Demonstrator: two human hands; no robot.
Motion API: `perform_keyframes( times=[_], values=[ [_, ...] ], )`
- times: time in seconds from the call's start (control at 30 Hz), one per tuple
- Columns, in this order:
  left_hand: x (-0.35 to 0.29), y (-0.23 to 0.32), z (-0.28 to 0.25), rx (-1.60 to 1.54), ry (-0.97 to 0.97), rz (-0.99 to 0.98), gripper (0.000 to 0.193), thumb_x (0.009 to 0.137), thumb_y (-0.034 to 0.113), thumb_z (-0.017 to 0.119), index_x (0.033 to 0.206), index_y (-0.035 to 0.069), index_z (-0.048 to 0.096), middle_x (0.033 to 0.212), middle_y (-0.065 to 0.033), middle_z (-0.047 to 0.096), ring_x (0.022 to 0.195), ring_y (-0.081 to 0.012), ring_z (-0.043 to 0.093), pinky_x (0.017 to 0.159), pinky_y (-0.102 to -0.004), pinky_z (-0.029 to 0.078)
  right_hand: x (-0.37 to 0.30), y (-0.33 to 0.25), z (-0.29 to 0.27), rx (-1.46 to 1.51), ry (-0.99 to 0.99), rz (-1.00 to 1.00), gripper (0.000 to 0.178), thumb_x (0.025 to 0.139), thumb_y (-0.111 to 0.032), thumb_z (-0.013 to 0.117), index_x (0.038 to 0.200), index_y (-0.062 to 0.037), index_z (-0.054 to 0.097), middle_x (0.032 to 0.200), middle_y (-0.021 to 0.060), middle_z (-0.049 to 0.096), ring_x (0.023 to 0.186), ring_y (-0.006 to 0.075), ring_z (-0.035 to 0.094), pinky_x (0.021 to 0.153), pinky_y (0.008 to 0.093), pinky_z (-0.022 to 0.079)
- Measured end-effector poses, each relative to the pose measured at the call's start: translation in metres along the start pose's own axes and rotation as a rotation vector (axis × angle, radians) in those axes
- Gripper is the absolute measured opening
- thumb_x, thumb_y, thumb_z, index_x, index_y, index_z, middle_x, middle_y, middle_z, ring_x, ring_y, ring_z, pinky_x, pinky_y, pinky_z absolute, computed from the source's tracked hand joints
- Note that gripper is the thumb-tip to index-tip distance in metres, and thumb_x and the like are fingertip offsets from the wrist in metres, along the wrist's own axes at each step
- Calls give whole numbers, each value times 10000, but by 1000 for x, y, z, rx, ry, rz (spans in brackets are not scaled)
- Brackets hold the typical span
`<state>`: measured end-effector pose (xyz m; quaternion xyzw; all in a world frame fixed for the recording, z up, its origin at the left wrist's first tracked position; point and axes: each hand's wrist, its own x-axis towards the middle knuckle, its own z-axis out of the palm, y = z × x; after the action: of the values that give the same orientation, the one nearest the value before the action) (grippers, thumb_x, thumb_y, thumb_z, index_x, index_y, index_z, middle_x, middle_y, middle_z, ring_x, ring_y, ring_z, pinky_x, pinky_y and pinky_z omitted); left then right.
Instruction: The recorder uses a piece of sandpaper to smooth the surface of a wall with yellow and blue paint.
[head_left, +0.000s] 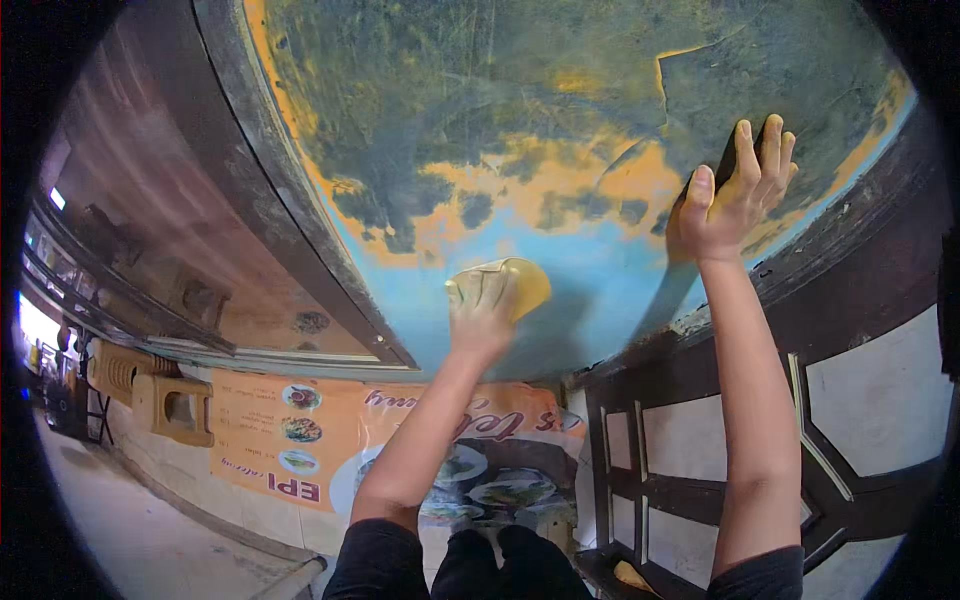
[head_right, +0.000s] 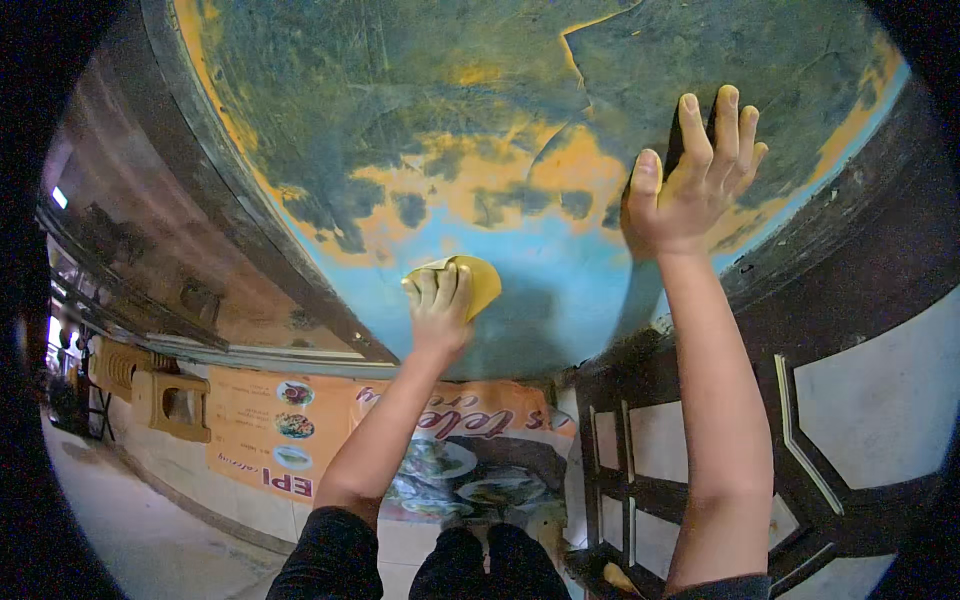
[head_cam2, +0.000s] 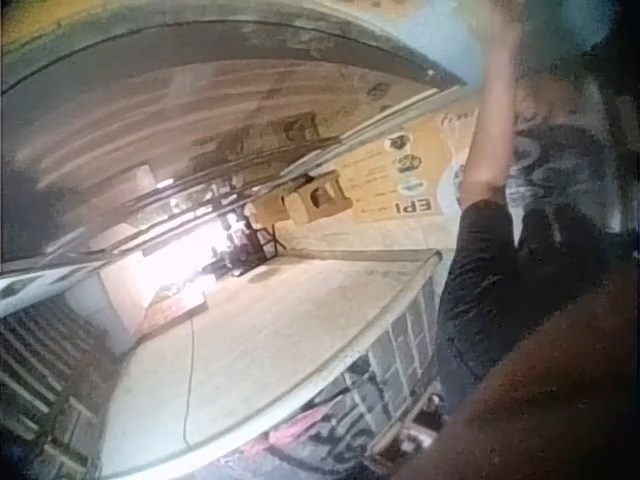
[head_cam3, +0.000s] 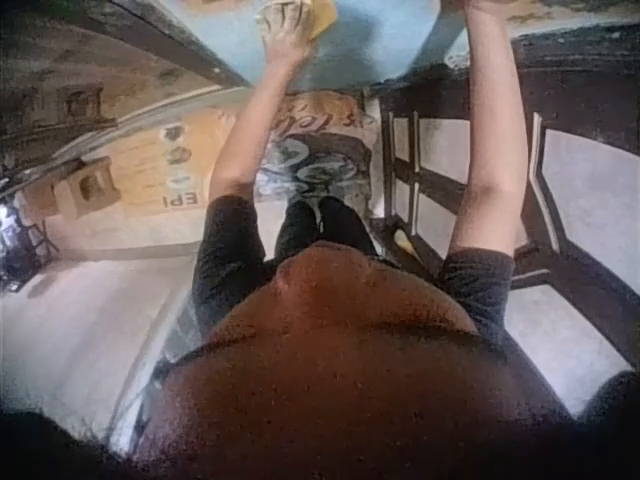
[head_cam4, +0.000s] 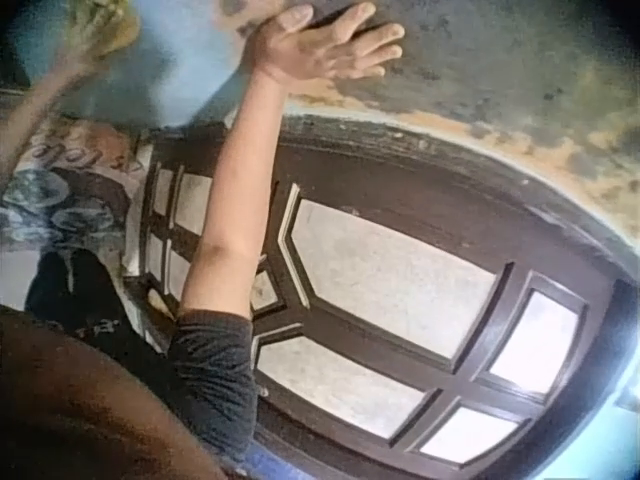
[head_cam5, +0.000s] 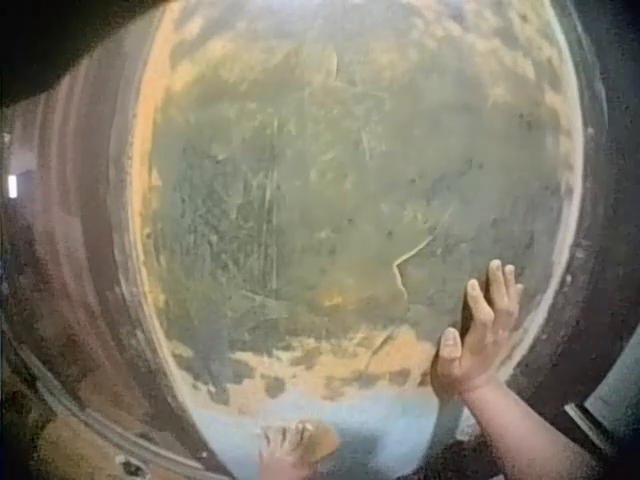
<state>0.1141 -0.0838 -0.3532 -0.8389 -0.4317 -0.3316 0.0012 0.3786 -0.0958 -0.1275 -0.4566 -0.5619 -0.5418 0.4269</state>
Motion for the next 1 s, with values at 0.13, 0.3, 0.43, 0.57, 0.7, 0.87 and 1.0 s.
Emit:
perform_keyframes(
  times=[0.13, 0.3, 0.43, 0.57, 0.7, 0.87, 1.0],
  values=[
    [49, 28, -53, -70, 349, 48, 650, 761, 149, 648, 1382, 28, 500, 1468, -202, 433, 1390, -498, 309, 1098, -725, 116, 2, 12, -4, -11, -3, -30, 553, 936, -414, 463, 1438, -184, 471, 1553, 128, 371, 1457, 369, 274, 1168, 537, 154],
    [63, 13, -36, 127, 605, 117, 650, 779, 188, 638, 1408, 90, 508, 1504, -138, 438, 1449, -445, 266, 1116, -723, 84, -1, 3, 4, 24, 41, -41, 561, 929, -429, 471, 1434, -183, 477, 1537, 119, 388, 1436, 386, 294, 1157, 569, 162],
    [-4, 11, 2, -6, 76, -34, 667, 762, 105, 624, 1396, -11, 451, 1512, -250, 366, 1403, -532, 272, 1061, -767, 114, -1, 3, 1, 10, 18, -17, 565, 922, -440, 472, 1434, -199, 479, 1547, 109, 377, 1441, 391, 285, 1145, 608, 164],
    [48, 31, -35, -65, 401, 2, 706, 779, 109, 610, 1437, -27, 395, 1542, -283, 295, 1408, -592, 196, 1066, -772, 89, 5, 10, 0, 19, 34, -38, 566, 912, -435, 504, 1435, -221, 477, 1549, 105, 374, 1451, 379, 278, 1140, 628, 158],
    [81, 30, -59, -35, 572, 48, 685, 758, 129, 603, 1420, 18, 464, 1505, -188, 410, 1455, -503, 201, 1100, -738, 94, 0, 10, 1, 14, 41, -48, 551, 920, -374, 500, 1439, -195, 463, 1536, 123, 383, 1439, 394, 288, 1156, 555, 178],
    [-2, -8, 3, 61, 132, 37, 738, 741, 105, 608, 1444, -24, 424, 1556, -279, 293, 1435, -576, 157, 1099, -731, 92, 4, -2, 0, 54, 48, -40, 551, 918, -389, 508, 1434, -202, 471, 1549, 101, 373, 1446, 384, 285, 1148, 577, 179],
    [24, 9, -18, 17, 265, 55, 734, 733, 100, 604, 1436, -21, 430, 1545, -276, 309, 1436, -573, 157, 1110, -719, 65, 1, 4, 0, 54, 37, -21, 556, 909, -404, 531, 1426, -205, 490, 1539, 90, 391, 1439, 374, 303, 1149, 582, 177]
  ],
)
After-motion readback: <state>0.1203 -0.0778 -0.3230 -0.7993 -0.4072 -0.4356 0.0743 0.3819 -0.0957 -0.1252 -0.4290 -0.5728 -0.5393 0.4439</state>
